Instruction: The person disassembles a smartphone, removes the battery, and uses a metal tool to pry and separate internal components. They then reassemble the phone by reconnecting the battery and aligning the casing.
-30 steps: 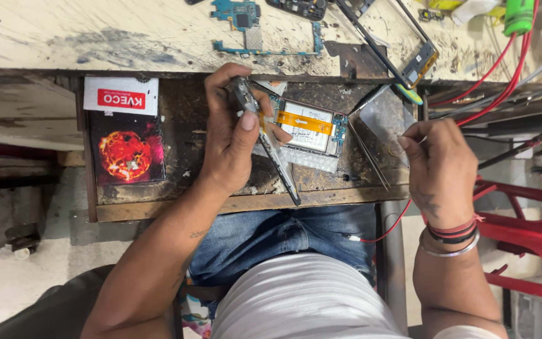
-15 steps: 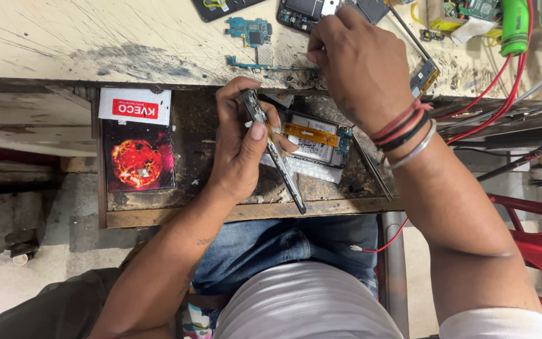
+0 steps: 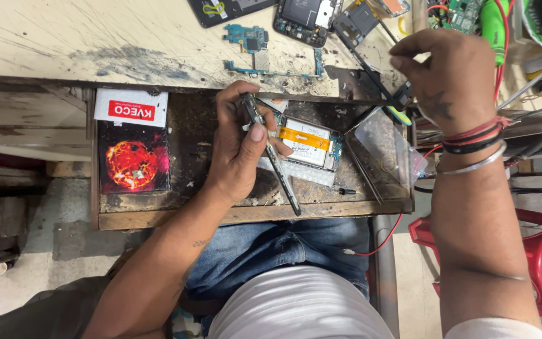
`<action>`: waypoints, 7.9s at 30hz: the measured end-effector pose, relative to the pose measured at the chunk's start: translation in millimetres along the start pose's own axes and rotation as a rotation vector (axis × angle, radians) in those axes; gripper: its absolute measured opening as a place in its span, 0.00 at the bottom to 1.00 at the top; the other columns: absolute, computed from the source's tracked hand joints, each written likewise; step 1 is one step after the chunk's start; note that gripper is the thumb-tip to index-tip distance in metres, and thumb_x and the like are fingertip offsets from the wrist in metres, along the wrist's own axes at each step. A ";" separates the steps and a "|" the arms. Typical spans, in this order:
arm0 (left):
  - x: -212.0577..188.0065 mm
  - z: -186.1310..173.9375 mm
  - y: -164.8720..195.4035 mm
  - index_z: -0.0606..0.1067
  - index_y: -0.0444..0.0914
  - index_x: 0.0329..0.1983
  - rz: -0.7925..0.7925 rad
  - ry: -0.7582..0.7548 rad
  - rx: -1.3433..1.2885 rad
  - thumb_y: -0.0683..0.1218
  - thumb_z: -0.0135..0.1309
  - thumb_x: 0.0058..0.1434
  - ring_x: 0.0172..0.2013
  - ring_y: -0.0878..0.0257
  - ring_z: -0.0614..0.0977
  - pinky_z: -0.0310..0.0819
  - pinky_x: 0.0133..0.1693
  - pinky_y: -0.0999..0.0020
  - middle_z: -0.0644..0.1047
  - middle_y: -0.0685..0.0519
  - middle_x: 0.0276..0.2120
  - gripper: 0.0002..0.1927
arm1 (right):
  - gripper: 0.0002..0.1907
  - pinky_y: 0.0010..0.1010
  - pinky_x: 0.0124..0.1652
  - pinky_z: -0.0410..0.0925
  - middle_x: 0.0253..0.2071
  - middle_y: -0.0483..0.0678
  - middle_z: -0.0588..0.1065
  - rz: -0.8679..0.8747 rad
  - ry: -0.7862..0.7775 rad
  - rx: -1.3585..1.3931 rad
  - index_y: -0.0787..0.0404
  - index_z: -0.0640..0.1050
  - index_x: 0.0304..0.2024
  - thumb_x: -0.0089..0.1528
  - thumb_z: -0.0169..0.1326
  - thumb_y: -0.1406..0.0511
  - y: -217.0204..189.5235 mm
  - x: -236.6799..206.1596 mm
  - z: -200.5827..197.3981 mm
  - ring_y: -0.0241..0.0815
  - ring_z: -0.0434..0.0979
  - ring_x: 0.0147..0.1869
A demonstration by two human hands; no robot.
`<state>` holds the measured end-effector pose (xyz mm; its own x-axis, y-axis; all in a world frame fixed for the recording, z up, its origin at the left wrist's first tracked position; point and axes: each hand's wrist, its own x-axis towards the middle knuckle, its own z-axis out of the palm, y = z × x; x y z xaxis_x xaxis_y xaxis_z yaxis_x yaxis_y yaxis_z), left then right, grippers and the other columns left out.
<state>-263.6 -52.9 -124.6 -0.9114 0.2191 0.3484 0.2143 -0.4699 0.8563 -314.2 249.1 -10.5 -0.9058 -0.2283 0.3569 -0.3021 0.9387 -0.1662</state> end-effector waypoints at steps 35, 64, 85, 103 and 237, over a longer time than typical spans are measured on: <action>-1.0 1.8 -2.7 0.54 0.41 0.71 0.026 0.017 0.008 0.59 0.53 0.75 0.40 0.67 0.77 0.86 0.46 0.63 0.71 0.52 0.45 0.33 | 0.05 0.24 0.36 0.71 0.32 0.45 0.79 0.220 0.046 0.739 0.63 0.79 0.39 0.65 0.64 0.70 -116.1 -88.9 14.3 0.32 0.79 0.34; -6.7 -0.4 0.3 0.52 0.43 0.71 0.047 0.012 0.053 0.58 0.54 0.76 0.42 0.68 0.79 0.87 0.49 0.65 0.71 0.52 0.44 0.32 | 0.06 0.25 0.35 0.68 0.34 0.48 0.79 0.103 0.149 0.628 0.62 0.84 0.42 0.63 0.67 0.70 -166.2 -91.1 18.9 0.36 0.79 0.32; -6.8 -0.3 -0.9 0.52 0.43 0.74 0.044 0.008 0.096 0.59 0.55 0.75 0.42 0.68 0.80 0.87 0.48 0.67 0.70 0.52 0.44 0.35 | 0.07 0.27 0.37 0.70 0.35 0.48 0.80 0.102 0.137 0.621 0.61 0.84 0.44 0.63 0.66 0.71 -167.5 -94.3 16.6 0.37 0.81 0.35; -7.4 -0.4 1.8 0.53 0.42 0.70 0.080 -0.008 0.272 0.56 0.55 0.76 0.41 0.69 0.80 0.87 0.47 0.70 0.71 0.52 0.42 0.31 | 0.07 0.35 0.29 0.67 0.29 0.48 0.76 0.044 0.126 0.296 0.58 0.84 0.41 0.61 0.69 0.69 -176.0 -90.7 0.9 0.44 0.77 0.29; -15.7 4.2 -3.3 0.55 0.41 0.70 0.136 0.003 0.411 0.63 0.64 0.65 0.42 0.66 0.86 0.84 0.47 0.73 0.74 0.51 0.44 0.42 | 0.11 0.37 0.24 0.63 0.23 0.45 0.70 -0.086 0.120 0.009 0.58 0.85 0.45 0.59 0.65 0.70 -179.9 -108.6 -10.2 0.42 0.71 0.22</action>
<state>-248.6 -51.2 -131.3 -0.8663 0.1756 0.4676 0.4537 -0.1150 0.8837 -158.5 107.7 -10.0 -0.8346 -0.2752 0.4772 -0.3803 0.9145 -0.1379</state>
